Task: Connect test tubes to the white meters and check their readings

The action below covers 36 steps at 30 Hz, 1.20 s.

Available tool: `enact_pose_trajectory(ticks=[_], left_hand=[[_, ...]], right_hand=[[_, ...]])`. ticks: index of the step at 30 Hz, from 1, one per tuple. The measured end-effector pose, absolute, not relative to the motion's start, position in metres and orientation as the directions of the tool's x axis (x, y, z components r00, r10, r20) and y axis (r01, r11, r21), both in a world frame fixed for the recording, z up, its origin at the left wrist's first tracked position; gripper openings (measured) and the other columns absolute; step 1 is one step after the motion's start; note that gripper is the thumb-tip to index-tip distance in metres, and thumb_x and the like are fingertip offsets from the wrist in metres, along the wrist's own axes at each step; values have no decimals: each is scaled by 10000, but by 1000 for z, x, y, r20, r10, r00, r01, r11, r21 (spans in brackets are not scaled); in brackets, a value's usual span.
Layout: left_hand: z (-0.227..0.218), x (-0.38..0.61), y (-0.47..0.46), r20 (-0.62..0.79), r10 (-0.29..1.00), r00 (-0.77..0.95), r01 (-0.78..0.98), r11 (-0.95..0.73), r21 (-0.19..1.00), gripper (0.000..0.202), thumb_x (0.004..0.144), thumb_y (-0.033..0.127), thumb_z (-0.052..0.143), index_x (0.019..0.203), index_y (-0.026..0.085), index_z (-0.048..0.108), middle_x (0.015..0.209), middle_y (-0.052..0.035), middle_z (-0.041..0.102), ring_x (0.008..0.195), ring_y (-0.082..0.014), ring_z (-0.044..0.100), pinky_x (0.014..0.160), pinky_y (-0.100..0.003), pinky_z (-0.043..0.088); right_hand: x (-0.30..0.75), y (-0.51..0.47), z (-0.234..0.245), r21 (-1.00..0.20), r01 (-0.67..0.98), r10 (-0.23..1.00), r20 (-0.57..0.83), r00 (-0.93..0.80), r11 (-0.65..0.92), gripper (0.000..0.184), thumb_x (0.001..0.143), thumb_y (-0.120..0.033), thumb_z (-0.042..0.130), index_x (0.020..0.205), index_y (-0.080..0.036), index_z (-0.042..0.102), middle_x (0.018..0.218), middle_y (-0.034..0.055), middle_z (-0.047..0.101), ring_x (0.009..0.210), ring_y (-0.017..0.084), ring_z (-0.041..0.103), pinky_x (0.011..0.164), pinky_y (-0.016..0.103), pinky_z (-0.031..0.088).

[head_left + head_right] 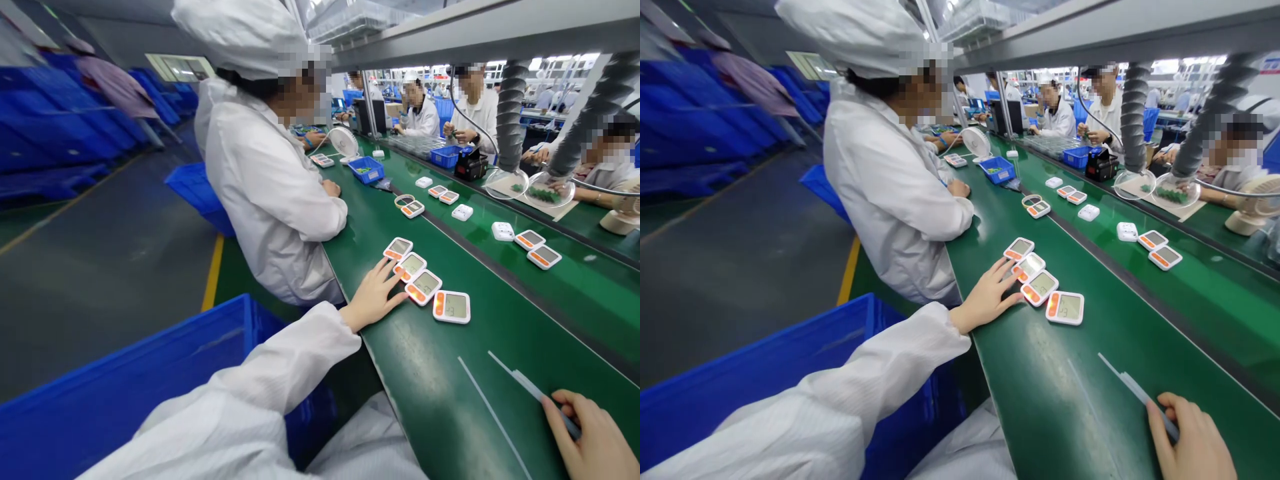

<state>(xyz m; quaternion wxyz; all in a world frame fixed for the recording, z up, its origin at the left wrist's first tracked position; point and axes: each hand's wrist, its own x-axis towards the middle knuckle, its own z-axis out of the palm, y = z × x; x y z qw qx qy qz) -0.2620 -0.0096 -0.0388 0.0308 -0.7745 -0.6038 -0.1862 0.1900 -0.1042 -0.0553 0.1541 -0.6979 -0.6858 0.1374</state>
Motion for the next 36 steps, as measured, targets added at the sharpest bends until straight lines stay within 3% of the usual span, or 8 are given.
enact_pose_trajectory(ticks=[4, 8, 13, 16, 23, 29, 33, 36], left_hand=[[-36, -258, -10, 295, 932, 211, 955, -261, 139, 688, 895, 653, 476, 1434, 226, 475, 1557, -121, 375, 1467, -354, 253, 1126, -524, 352], [-35, -254, -17, 339, 919, 200, 954, -261, 144, 610, 945, 590, 417, 1416, 211, 493, 1509, -133, 430, 1425, -349, 322, 1116, -509, 366], [-35, -240, -35, 276, 908, 315, 904, -376, 203, 548, 981, 508, 370, 1408, 187, 496, 1160, -140, 611, 1046, -256, 593, 919, -408, 511], [-33, -232, -41, 227, 922, 313, 904, -362, 227, 552, 973, 516, 391, 1405, 187, 487, 1061, -117, 618, 949, -240, 607, 836, -378, 531], [-28, -213, -52, 180, 944, 277, 951, -296, 89, 532, 938, 524, 477, 1341, 181, 521, 1075, -114, 639, 933, -274, 599, 758, -384, 528], [-35, -210, -62, 301, 917, 262, 925, -327, 191, 559, 987, 497, 358, 1432, 163, 414, 1055, -115, 620, 921, -243, 602, 790, -381, 530], [-31, -201, -58, 243, 879, 410, 866, -459, 198, 588, 980, 498, 389, 1483, 195, 362, 963, -79, 617, 782, -205, 611, 696, -332, 513], [-29, -185, -54, 182, 898, 401, 876, -434, 210, 619, 958, 522, 431, 1479, 192, 375, 910, -62, 651, 753, -215, 633, 672, -326, 500]], right_hand=[[185, -103, -50, -416, 910, 999, 40, 29, -10, 568, 855, -729, 422, 833, -230, 693, 811, 106, 664, 712, 263, 644, 489, 304, 501], [183, -104, -48, -419, 907, 999, 1, 47, -42, 594, 837, -749, 395, 842, -234, 691, 817, 103, 663, 741, 271, 639, 504, 311, 505], [182, -105, -48, -390, 920, 998, 22, 53, -40, 596, 850, -755, 375, 872, -237, 670, 850, 99, 654, 776, 275, 626, 540, 323, 493], [182, -106, -48, -380, 925, 998, 30, 48, -33, 583, 871, -746, 369, 883, -240, 658, 855, 88, 644, 776, 267, 617, 553, 326, 485], [181, -107, -48, -381, 924, 996, 88, 9, 26, 554, 899, -707, 382, 869, -226, 655, 835, 95, 633, 751, 256, 611, 540, 309, 463], [180, -108, -46, -394, 919, 998, 52, 40, -16, 531, 880, -705, 398, 886, -237, 648, 832, 82, 630, 763, 265, 598, 563, 330, 456], [179, -108, -46, -404, 914, 997, 54, 47, -22, 519, 877, -706, 399, 900, -245, 637, 845, 70, 632, 775, 268, 591, 605, 359, 460], [179, -108, -48, -401, 916, 997, 72, 34, -3, 526, 884, -715, 390, 897, -248, 630, 847, 68, 627, 787, 269, 589, 606, 363, 454]])
